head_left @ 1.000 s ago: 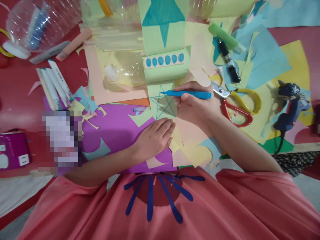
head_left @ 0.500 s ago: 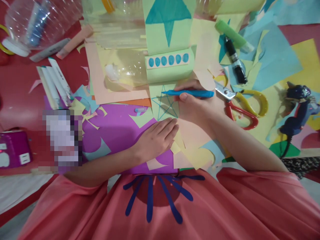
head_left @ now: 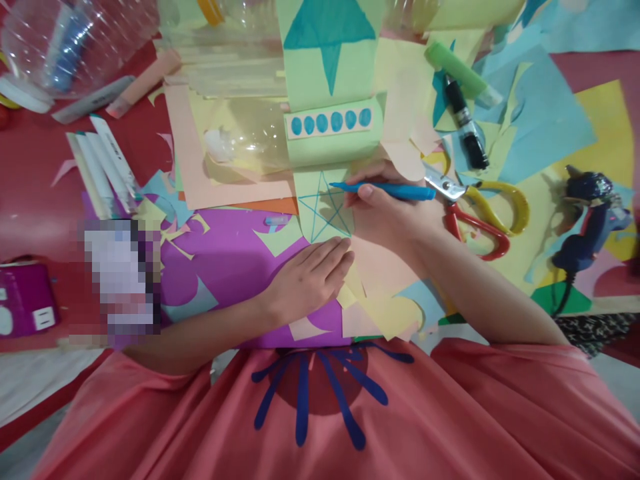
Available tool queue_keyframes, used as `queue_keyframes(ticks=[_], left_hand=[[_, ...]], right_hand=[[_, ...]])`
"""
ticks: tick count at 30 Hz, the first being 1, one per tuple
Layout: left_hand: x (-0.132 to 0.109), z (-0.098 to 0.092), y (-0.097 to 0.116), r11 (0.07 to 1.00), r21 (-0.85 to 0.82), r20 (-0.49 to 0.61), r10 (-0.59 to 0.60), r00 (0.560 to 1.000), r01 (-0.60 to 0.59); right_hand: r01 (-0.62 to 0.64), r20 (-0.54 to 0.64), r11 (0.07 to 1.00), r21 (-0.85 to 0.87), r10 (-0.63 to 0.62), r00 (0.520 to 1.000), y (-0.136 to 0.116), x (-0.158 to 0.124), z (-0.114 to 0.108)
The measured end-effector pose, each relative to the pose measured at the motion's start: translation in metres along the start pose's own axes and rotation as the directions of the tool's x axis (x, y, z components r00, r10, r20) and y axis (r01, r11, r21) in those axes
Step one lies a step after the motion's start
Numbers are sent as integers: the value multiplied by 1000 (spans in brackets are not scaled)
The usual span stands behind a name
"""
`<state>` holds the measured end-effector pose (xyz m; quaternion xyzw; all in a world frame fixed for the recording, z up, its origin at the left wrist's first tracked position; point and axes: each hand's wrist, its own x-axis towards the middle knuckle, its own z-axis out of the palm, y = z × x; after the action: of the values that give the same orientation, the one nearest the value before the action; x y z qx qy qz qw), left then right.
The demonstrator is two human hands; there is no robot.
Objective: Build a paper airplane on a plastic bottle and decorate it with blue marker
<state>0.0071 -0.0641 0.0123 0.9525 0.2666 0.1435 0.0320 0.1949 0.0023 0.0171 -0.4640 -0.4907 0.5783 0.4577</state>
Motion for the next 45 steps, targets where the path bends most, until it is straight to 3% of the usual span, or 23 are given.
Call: queue_keyframes(ticks=[14,29,39,45], left_hand=[[0,-2,1,998,-52,-28,38,999,-39],[-3,-3,7,997,-43,101,64,993,-60],[-2,-5,7,998,-30,73,52,996,-50],[-1,-4,7,998,-30,63,50,997,-48]], right_hand=[[71,136,969,-238,-39,990,6,-19,14],[64,85,967,-248,-45,995,18,-17,14],[134,135,925,-354,-91,987,16,-17,13],[115,143,912,-393,-63,988,15,-18,13]])
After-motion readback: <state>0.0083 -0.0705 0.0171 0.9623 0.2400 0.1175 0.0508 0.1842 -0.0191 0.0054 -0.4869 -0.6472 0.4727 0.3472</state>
